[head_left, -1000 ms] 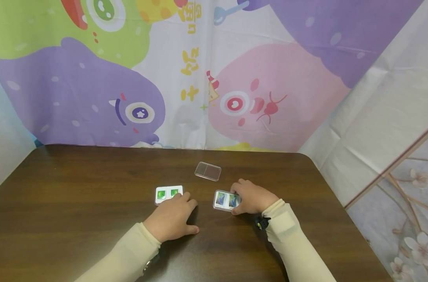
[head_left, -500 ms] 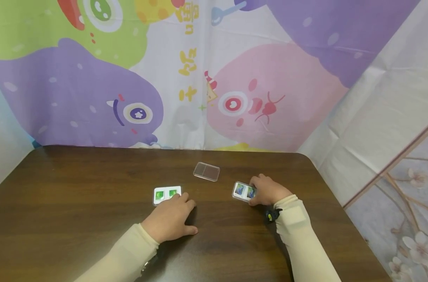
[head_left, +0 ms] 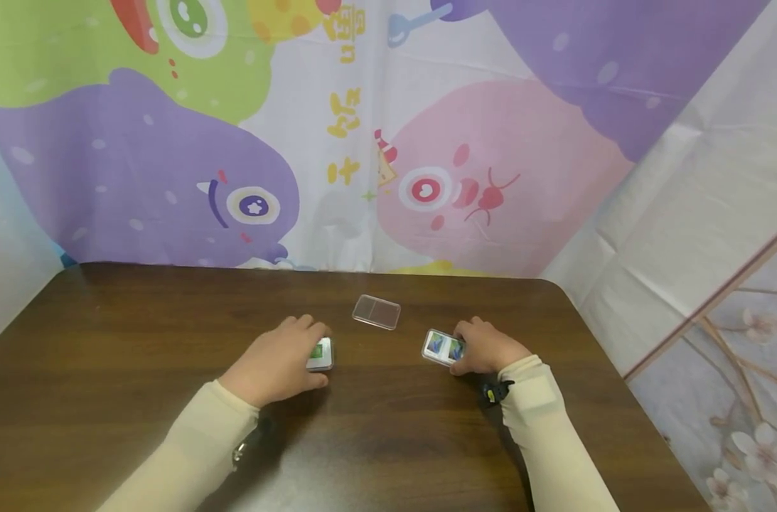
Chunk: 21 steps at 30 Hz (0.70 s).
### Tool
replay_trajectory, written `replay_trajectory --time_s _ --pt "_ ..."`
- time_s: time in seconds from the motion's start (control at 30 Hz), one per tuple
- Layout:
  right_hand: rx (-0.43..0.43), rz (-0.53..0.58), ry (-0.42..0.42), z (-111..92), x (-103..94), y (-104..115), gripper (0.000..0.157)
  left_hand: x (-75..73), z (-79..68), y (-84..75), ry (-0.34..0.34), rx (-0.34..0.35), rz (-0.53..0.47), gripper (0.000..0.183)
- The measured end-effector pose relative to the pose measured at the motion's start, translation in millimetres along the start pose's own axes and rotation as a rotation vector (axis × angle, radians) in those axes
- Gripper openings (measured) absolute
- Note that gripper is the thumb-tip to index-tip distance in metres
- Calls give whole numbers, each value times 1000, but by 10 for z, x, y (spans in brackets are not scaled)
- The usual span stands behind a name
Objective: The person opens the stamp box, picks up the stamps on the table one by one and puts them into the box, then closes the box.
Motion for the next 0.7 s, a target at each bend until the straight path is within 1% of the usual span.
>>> replay_trajectory --time_s 0.1,0.17,0.23,0.33,0.47,0.57,0.7 --pt "3 13 6 -7 0 -6 63 -80 -43 224 19 -90 13 68" --pt "16 27 14 -14 1 -18 66 -86 -66 345 32 -141 22 69" --pt "34 30 17 -16 -2 -36 69 -71 -70 429 46 -180 27 66" --pt "39 10 -5 -9 -28 -37 70 -52 -55 486 52 -195 14 62" --pt "-3 -28 -95 9 -117 45 71 -29 -35 537 63 -207 -3 58" --pt "-47 -25 -160 6 -175 178 69 -16 -39 569 74 -212 -12 53" --pt "-126 -19 -191 9 -167 448 66 -1 -52 581 84 -202 -25 44"
Point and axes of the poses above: each hand's wrist, its own z-axis towards the middle knuckle, its own x-axis out of the palm, y = z × x, the point moved 8 cm from there along z, towards the middle knuckle, and after that the axes turned 10 degrees about -z, right-handed, at the moved point
